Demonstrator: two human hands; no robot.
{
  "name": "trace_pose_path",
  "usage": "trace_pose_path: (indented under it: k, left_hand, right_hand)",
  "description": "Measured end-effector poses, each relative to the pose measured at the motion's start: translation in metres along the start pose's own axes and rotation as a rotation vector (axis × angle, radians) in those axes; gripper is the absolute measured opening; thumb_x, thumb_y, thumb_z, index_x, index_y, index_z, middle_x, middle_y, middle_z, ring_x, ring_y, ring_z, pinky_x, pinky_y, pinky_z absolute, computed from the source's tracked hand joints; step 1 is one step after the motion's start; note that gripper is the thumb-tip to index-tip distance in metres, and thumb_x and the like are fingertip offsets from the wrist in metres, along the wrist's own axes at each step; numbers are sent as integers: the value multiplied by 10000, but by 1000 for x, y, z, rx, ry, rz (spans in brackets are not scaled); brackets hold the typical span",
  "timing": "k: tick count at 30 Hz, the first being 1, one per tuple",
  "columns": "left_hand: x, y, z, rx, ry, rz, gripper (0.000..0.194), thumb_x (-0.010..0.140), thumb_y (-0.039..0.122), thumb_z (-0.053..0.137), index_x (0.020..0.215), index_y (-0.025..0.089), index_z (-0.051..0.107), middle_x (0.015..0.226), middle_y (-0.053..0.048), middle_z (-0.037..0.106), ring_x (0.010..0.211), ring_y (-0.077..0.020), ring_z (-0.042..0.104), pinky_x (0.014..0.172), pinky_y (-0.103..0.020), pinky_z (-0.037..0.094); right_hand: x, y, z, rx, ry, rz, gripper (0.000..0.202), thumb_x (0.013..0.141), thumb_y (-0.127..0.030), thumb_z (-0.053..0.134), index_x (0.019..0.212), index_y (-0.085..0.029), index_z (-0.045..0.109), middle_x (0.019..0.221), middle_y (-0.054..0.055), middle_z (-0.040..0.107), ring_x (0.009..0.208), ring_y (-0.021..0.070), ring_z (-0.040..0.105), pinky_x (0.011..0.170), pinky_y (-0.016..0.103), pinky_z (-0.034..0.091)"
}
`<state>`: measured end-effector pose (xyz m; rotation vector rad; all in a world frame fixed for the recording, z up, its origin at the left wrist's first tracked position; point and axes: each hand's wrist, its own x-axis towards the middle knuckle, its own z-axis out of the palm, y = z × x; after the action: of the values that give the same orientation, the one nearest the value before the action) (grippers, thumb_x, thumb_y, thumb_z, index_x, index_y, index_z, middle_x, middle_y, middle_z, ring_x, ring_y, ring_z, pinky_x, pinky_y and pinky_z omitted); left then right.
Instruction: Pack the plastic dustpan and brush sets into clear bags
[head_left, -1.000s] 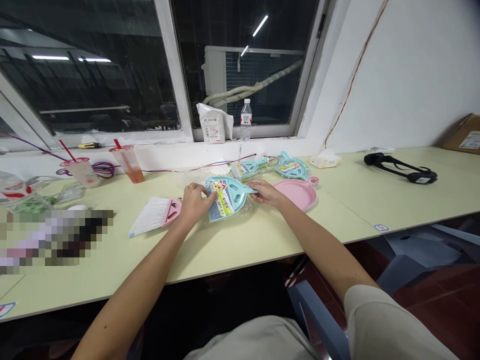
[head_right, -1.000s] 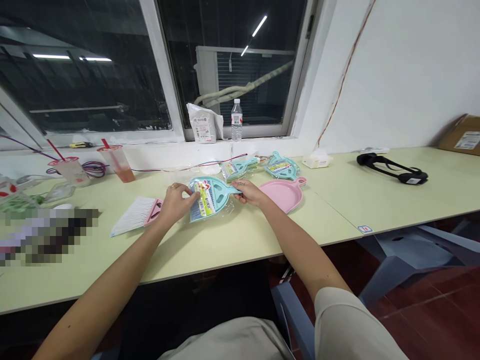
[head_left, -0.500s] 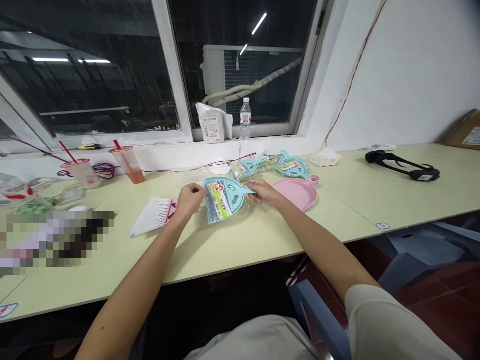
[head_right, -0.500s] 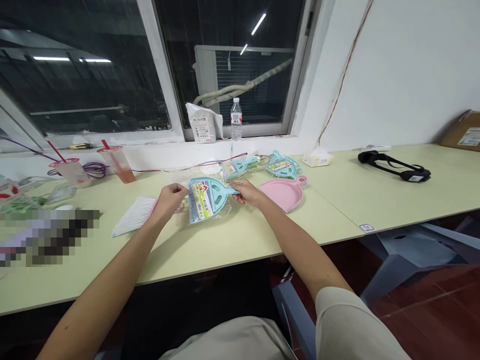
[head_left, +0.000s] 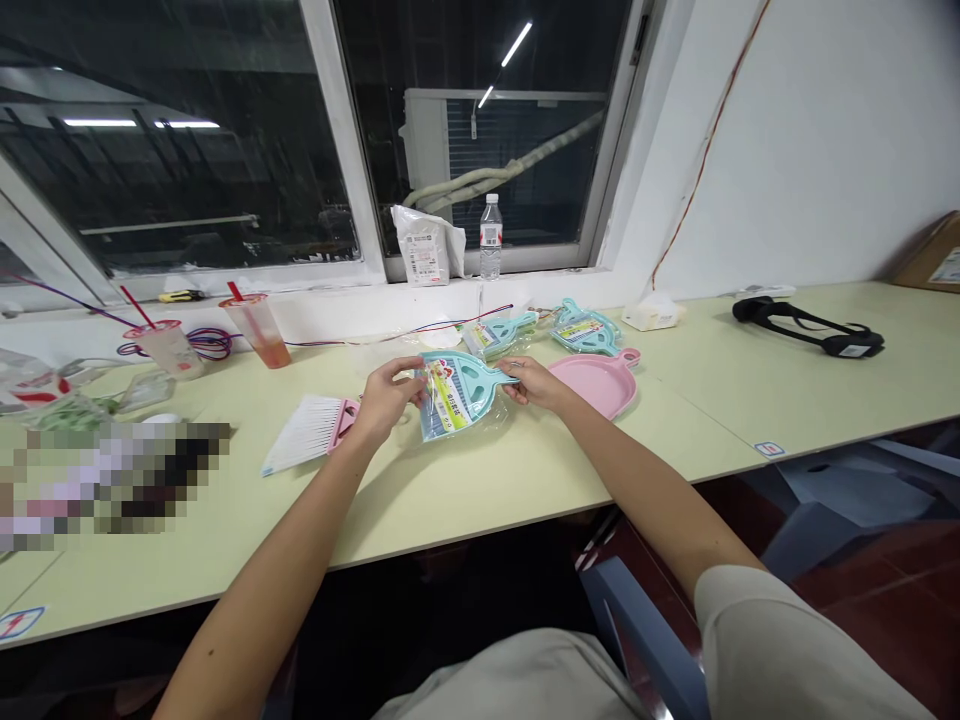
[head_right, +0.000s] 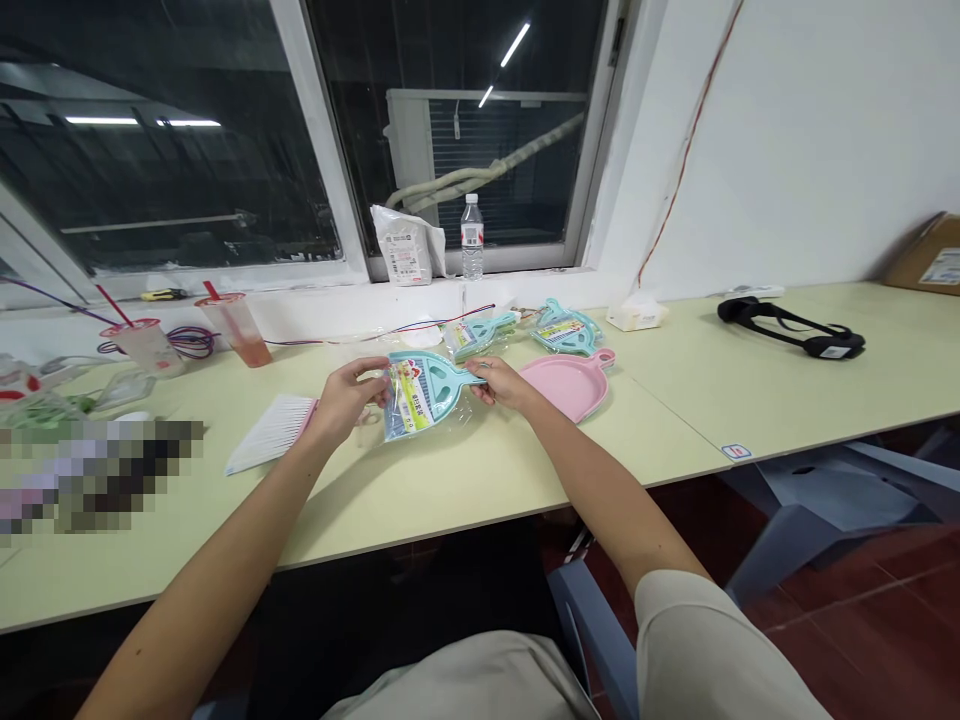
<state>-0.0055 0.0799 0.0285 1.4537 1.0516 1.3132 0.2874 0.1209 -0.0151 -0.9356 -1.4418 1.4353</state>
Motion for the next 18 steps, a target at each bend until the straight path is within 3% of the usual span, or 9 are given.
trace_pose_path:
  k: [2, 4, 6, 9, 12, 14, 18]
  left_hand:
    - [-1, 0, -1, -9, -55, -6, 496, 716, 236, 809, 1194, 163, 697, 1027, -85, 727, 582, -124, 602, 538, -295, 495]
    - [-2, -1, -1, -15, -88, -4, 568, 696, 240, 827, 1243, 184, 681, 1284, -117, 664, 585, -104, 611, 508, -291, 489]
    - [-2, -1, -2, -18, -120, -6, 620, 668, 239, 849, 1261, 191, 674, 1362, -126, 621, 642, -123, 652, 527, -292, 507]
    - [-3, -1, -2, 10, -153, -38, 690, 635, 228, 868, 1291, 179, 658, 1119, -103, 708, 669, -155, 668, 551, -279, 496]
    - [-5, 2, -3, 45, -157, -61, 736, 659, 214, 839, 1359, 192, 615, 806, -20, 687, 514, -105, 547, 491, -250, 388]
    - [-5, 5, -5, 37, -145, -79, 743, 663, 183, 813, 1376, 210, 606, 773, -4, 670, 468, -77, 472, 471, -243, 334]
    - [-3, 3, -8, 60, -130, -147, 721, 612, 114, 785, 1314, 200, 652, 937, -60, 714, 464, -57, 443, 465, -250, 312]
  right_hand:
    - [0, -2, -1, 5, 14, -2, 324, 886, -472, 707, 977, -172, 627, 480, -31, 581, 307, 90, 392, 308, 204, 283]
    - [0, -2, -2, 14, 36, -7, 309, 891, -454, 697, 987, -170, 625, 476, -33, 580, 302, 91, 387, 307, 206, 280]
    - [1, -1, -3, 33, 62, -12, 291, 890, -440, 696, 980, -175, 617, 474, -35, 577, 298, 92, 384, 307, 208, 277]
    - [2, 0, -4, 66, 82, -16, 272, 891, -427, 699, 966, -183, 604, 476, -36, 576, 299, 93, 381, 309, 209, 274]
    - [3, 0, -5, 74, 80, -4, 257, 901, -417, 695, 958, -188, 593, 476, -37, 575, 300, 93, 376, 308, 208, 277]
    - [3, 0, -6, 68, 79, 15, 249, 908, -413, 693, 950, -192, 587, 479, -35, 577, 305, 94, 381, 309, 205, 285]
    - [4, 0, -7, 67, 54, 31, 231, 912, -400, 687, 898, -196, 579, 491, -18, 581, 331, 100, 401, 317, 206, 296]
